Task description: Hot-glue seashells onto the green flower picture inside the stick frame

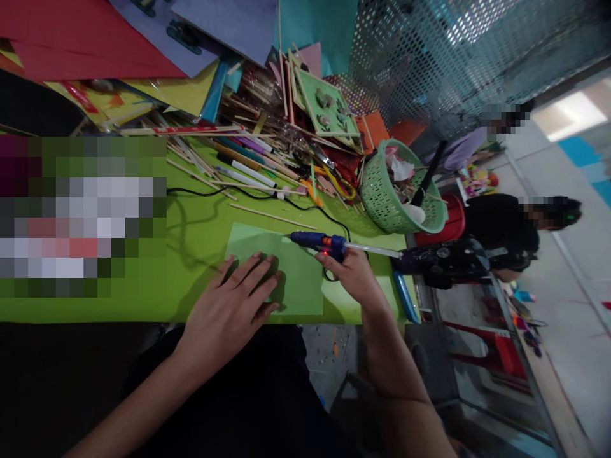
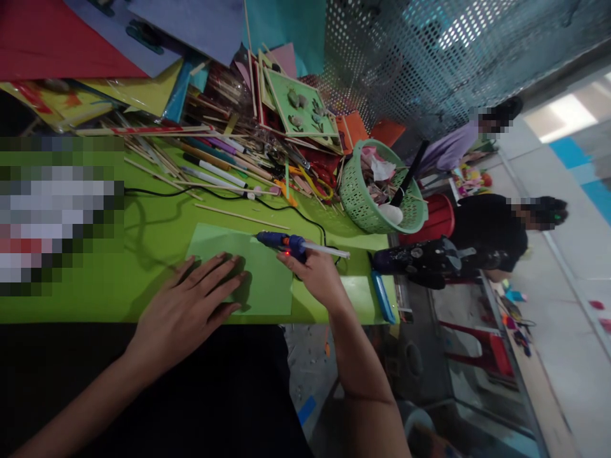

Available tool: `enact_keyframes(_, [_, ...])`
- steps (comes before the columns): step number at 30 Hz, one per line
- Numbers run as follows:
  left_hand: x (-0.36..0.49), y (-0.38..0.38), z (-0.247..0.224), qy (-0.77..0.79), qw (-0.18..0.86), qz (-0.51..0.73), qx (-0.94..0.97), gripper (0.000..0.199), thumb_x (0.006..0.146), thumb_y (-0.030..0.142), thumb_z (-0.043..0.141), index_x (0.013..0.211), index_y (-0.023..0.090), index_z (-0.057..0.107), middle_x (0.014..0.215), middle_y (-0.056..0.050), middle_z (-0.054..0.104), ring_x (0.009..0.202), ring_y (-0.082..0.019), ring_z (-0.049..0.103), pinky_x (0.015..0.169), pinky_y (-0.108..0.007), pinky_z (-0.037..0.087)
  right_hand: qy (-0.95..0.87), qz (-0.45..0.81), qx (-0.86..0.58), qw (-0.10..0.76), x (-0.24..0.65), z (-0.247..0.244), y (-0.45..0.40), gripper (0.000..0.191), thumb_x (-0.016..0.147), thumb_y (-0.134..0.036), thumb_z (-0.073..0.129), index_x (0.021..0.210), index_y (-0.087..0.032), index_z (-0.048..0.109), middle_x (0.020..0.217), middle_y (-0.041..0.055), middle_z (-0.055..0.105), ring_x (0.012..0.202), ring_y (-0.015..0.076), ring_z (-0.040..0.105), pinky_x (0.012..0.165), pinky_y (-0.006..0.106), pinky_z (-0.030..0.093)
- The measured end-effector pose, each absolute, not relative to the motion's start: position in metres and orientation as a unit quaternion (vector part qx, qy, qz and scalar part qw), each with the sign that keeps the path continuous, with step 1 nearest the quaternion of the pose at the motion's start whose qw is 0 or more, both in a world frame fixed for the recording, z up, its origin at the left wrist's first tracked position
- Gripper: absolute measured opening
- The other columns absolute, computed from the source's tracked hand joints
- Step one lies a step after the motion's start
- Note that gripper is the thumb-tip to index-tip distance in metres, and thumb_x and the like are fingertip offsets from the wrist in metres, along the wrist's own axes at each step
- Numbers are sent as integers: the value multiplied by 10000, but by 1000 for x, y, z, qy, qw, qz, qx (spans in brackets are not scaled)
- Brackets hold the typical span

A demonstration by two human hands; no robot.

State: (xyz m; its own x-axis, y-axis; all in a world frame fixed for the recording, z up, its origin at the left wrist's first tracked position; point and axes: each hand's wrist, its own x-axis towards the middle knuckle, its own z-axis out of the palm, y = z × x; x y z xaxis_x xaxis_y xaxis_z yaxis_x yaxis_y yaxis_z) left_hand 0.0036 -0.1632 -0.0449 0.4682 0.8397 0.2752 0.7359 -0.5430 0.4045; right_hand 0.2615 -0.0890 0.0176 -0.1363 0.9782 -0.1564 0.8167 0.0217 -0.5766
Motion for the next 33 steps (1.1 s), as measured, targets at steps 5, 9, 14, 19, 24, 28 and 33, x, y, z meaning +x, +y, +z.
enact_keyframes(5, [4,-163,-47,463,114,223,850,381,1027,346,505,1382,239,592,1584,-48,479,1485,-302,409,1201,-609,344,-696,268,-652,134,269,19,-92,443,889,-568,633,967,-149,753,703,47,664,708,216,622,617,284,428])
enact_keyframes(9, [3,-163,-47,467,124,225,846,414,1015,352,532,1413,251,575,1589,-43,472,1485,-305,410,1207,-599,342,-699,277,-645,138,265,16,-92,449,899,-573,622,984,-149,745,737,42,670,734,209,625,624,276,425])
enact_keyframes(14, [3,-164,-46,466,128,235,843,386,1018,355,528,1380,248,608,1576,-44,490,1474,-303,428,1208,-592,344,-700,269,-647,139,267,16,-91,431,894,-562,634,1007,-160,744,748,46,678,744,214,632,625,281,430])
enact_keyframes(19, [3,-163,-47,469,123,232,844,389,1024,346,522,1399,263,587,1568,-33,501,1474,-294,429,1196,-599,354,-692,251,-665,129,280,19,-94,412,893,-569,629,944,-182,760,651,36,646,681,219,626,610,296,434])
enact_keyframes(24, [3,-163,-46,464,111,227,849,389,1022,346,526,1390,236,587,1576,-52,489,1479,-301,419,1196,-607,346,-695,267,-651,146,273,17,-92,407,896,-559,632,961,-175,751,736,48,681,741,223,638,628,293,436])
enact_keyframes(28, [3,-164,-46,462,106,231,850,380,1026,350,516,1382,238,587,1575,-50,490,1473,-297,428,1181,-601,366,-699,280,-640,153,264,16,-90,416,897,-558,638,981,-162,735,844,62,712,790,219,644,643,285,432])
enact_keyframes(33, [3,-163,-48,465,105,234,848,394,1021,344,528,1397,239,579,1577,-49,488,1470,-299,433,1189,-596,357,-693,272,-654,134,273,19,-92,428,895,-570,633,957,-161,744,794,63,697,777,226,644,646,292,438])
